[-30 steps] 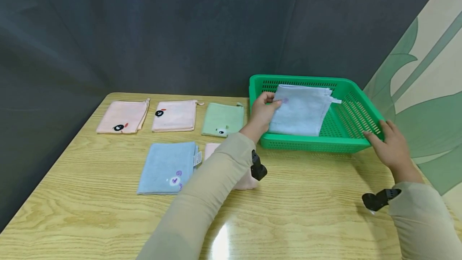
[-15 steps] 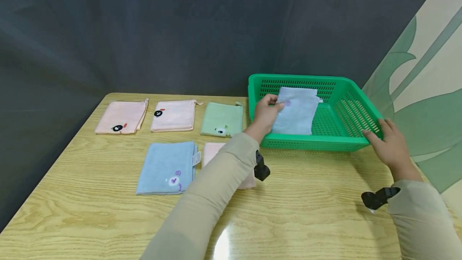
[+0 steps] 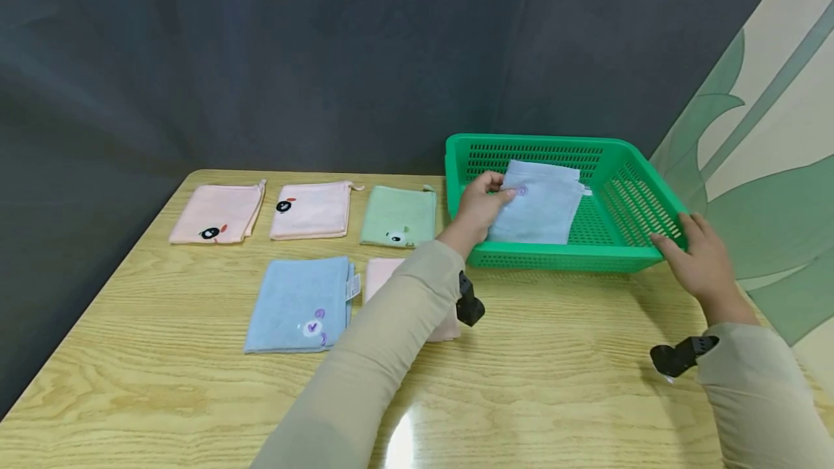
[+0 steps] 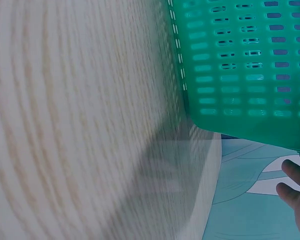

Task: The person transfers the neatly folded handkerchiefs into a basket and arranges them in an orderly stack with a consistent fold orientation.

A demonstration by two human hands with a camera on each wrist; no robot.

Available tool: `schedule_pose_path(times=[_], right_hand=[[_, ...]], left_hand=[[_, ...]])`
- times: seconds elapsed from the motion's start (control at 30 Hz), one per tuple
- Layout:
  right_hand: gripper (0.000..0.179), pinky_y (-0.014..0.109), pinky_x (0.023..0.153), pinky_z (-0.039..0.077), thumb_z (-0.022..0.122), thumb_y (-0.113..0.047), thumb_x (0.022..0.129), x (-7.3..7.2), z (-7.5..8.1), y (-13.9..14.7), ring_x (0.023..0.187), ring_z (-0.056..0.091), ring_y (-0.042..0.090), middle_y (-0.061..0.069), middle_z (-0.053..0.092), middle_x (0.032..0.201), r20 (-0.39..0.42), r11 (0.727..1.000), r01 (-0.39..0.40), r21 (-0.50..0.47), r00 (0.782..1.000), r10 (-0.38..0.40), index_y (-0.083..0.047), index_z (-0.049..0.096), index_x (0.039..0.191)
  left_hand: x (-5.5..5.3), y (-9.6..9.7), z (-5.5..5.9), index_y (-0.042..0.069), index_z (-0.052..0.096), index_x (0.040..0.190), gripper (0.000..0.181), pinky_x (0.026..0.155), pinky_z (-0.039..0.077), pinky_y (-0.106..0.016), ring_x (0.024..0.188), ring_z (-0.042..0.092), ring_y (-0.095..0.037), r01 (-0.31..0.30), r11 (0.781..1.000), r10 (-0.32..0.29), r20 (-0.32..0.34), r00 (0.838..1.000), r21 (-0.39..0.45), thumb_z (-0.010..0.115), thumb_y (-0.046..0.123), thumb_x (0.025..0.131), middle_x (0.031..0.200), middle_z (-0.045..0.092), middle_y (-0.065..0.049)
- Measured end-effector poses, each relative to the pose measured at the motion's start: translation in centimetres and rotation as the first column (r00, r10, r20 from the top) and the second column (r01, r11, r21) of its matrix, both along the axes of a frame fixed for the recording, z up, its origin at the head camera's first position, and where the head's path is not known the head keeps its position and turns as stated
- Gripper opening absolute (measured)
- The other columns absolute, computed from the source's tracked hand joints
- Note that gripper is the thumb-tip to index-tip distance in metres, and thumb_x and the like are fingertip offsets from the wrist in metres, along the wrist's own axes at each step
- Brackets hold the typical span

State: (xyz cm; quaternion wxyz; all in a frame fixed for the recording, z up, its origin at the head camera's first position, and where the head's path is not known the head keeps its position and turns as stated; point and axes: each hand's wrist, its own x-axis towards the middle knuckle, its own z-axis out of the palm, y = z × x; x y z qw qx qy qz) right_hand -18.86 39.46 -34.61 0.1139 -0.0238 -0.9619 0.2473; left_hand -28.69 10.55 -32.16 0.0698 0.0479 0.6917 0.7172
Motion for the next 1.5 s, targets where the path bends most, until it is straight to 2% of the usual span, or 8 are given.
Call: schedule_pose_path(times=[0.13,0.3,0.67,0.93,1.27,1.4,1.43,1.5], right_hand=[[0.063,0.064,0.088,0.004,0.032,-0.031,0.092,0.0,0.0,0.0,0.12,-0.001,0.05,0.03,-0.004,0.136,0.001,1.0,-0.001,-0.004,1.0,0.001,0.007,0.004,0.134],[0.063,0.064,0.088,0.004,0.032,-0.031,0.092,-0.1,0.1,0.0,0.12,-0.001,0.049,0.03,-0.003,0.136,-0.004,1.0,0.003,0.0,1.0,-0.003,0.007,0.004,0.135],[0.063,0.064,0.089,0.003,0.033,-0.031,0.092,-0.2,0.0,0.0,0.121,-0.002,0.049,0.029,-0.004,0.137,-0.003,1.0,0.01,-0.016,1.0,-0.01,0.006,0.004,0.135],[0.063,0.064,0.088,0.004,0.032,-0.031,0.092,-0.1,-0.1,0.0,0.12,-0.001,0.049,0.029,-0.003,0.137,-0.006,1.0,0.012,-0.012,1.0,-0.013,0.006,0.005,0.135],[0.063,0.064,0.088,0.005,0.033,-0.031,0.092,-0.1,-0.1,0.0,0.12,0.0,0.05,0.03,-0.002,0.137,-0.016,1.0,0.008,-0.012,1.0,-0.008,0.007,0.005,0.134],[0.063,0.064,0.088,0.004,0.033,-0.03,0.092,0.0,-0.1,0.0,0.12,-0.001,0.05,0.03,-0.003,0.137,-0.014,1.0,0.004,-0.019,1.0,-0.004,0.007,0.005,0.134],[0.063,0.064,0.088,0.004,0.033,-0.03,0.092,0.0,-0.1,0.0,0.12,-0.001,0.05,0.03,-0.003,0.137,-0.013,1.0,0.004,-0.02,1.0,-0.004,0.007,0.005,0.135],[0.063,0.064,0.088,0.004,0.032,-0.03,0.092,0.0,-0.1,0.0,0.12,-0.001,0.05,0.03,-0.003,0.137,-0.012,1.0,0.004,-0.017,1.0,-0.004,0.007,0.005,0.135]], left_hand=[[-0.1,0.0,0.0,0.008,0.059,0.095,0.015,0.059,0.04,-0.024,0.07,0.047,-0.013,0.025,1.0,-0.025,0.037,0.999,0.013,0.061,0.007,0.08,0.079,0.049,0.002],[-0.2,0.1,-0.1,0.008,0.058,0.095,0.015,0.058,0.04,-0.024,0.069,0.047,-0.013,0.044,0.999,-0.042,0.05,0.998,-0.032,0.061,0.007,0.08,0.078,0.049,0.002],[-0.2,0.5,-0.2,0.007,0.058,0.099,0.02,0.06,0.041,-0.024,0.072,0.047,-0.013,0.02,0.994,-0.015,0.05,0.999,-0.104,0.062,0.007,0.079,0.079,0.048,0.001],[0.0,0.4,-0.1,0.006,0.057,0.1,0.018,0.064,0.041,-0.027,0.077,0.049,-0.016,-0.005,0.989,0.014,0.063,0.998,-0.145,0.057,0.005,0.083,0.085,0.051,-0.001],[0.0,0.5,0.2,0.009,0.054,0.106,0.021,0.067,0.042,-0.031,0.086,0.049,-0.019,-0.018,0.953,0.056,0.119,0.991,-0.301,0.051,0.004,0.086,0.1,0.052,-0.005],[-1.0,0.9,-0.9,0.01,0.054,0.108,0.026,0.068,0.043,-0.031,0.086,0.049,-0.018,-0.025,0.928,0.067,0.099,0.993,-0.372,0.046,0.001,0.085,0.101,0.052,-0.004],[-1.9,1.2,-2.0,0.011,0.055,0.105,0.026,0.064,0.043,-0.03,0.081,0.049,-0.017,-0.046,0.922,0.072,0.055,0.996,-0.385,0.046,0.001,0.083,0.096,0.053,-0.003],[-2.4,1.4,-2.5,0.009,0.056,0.102,0.025,0.063,0.043,-0.03,0.079,0.049,-0.017,-0.052,0.904,0.076,0.039,0.996,-0.425,0.046,0.0,0.081,0.093,0.054,-0.003]])
